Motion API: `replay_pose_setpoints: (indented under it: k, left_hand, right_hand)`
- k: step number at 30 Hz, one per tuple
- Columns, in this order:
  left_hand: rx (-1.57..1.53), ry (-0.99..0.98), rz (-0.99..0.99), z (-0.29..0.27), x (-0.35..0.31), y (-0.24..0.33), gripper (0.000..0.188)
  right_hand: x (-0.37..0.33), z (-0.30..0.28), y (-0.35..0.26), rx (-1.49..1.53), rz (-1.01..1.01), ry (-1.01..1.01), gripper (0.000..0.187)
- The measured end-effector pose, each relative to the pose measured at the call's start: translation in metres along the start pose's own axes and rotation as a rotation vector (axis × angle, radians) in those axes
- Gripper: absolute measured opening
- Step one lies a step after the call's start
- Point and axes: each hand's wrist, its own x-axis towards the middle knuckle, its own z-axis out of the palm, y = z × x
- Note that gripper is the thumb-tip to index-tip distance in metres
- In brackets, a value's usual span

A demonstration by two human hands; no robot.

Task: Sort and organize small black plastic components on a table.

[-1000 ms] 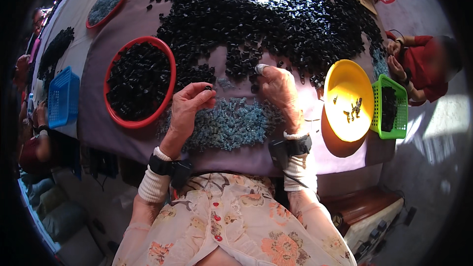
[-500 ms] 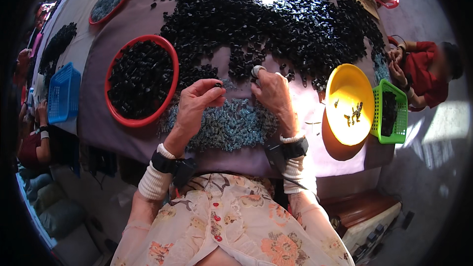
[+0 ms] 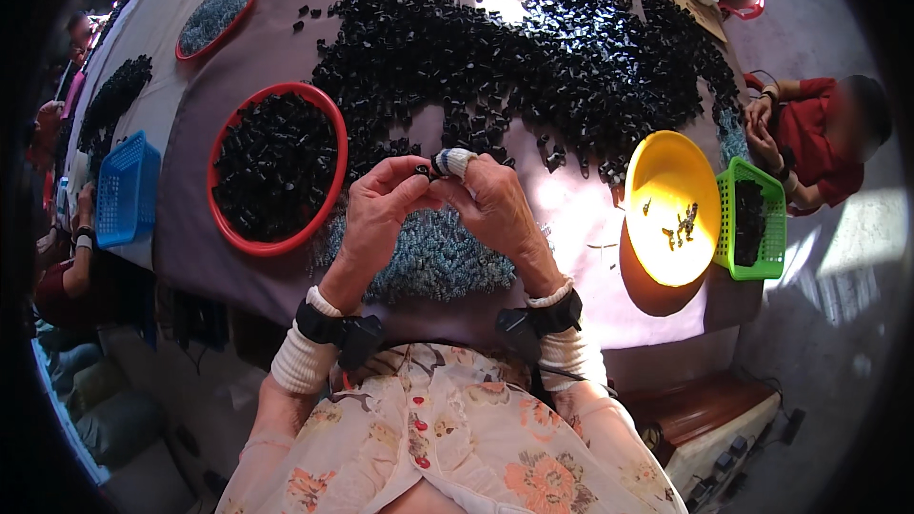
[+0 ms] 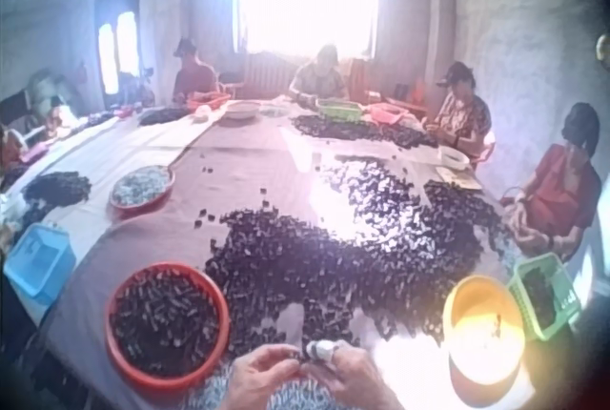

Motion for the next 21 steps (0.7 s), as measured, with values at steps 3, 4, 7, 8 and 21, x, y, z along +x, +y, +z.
replay_pose_setpoints:
  k: [3, 4, 7, 8, 21]
  left_hand:
    - [0.049, 0.026, 0.036, 0.003, 0.0, 0.003, 0.019]
    - [0.062, 0.04, 0.067, 0.004, 0.0, 0.005, 0.019]
    - [0.108, 0.052, 0.105, 0.006, 0.0, 0.011, 0.02]
    - [0.106, 0.054, 0.111, 0.006, 0.0, 0.012, 0.02]
    - [-0.073, 0.029, 0.032, 0.007, -0.002, 0.018, 0.021]
  right_hand:
    - [0.007, -0.005, -0.008, -0.154, -0.117, -0.015, 0.017]
    - [0.011, -0.005, -0.009, -0.221, -0.2, -0.007, 0.017]
    - [0.016, -0.008, -0.015, -0.376, -0.327, -0.02, 0.016]
    - [0.017, -0.01, -0.017, -0.465, -0.365, -0.039, 0.016]
    - [0.018, -0.016, -0.023, -0.214, -0.302, 0.074, 0.023]
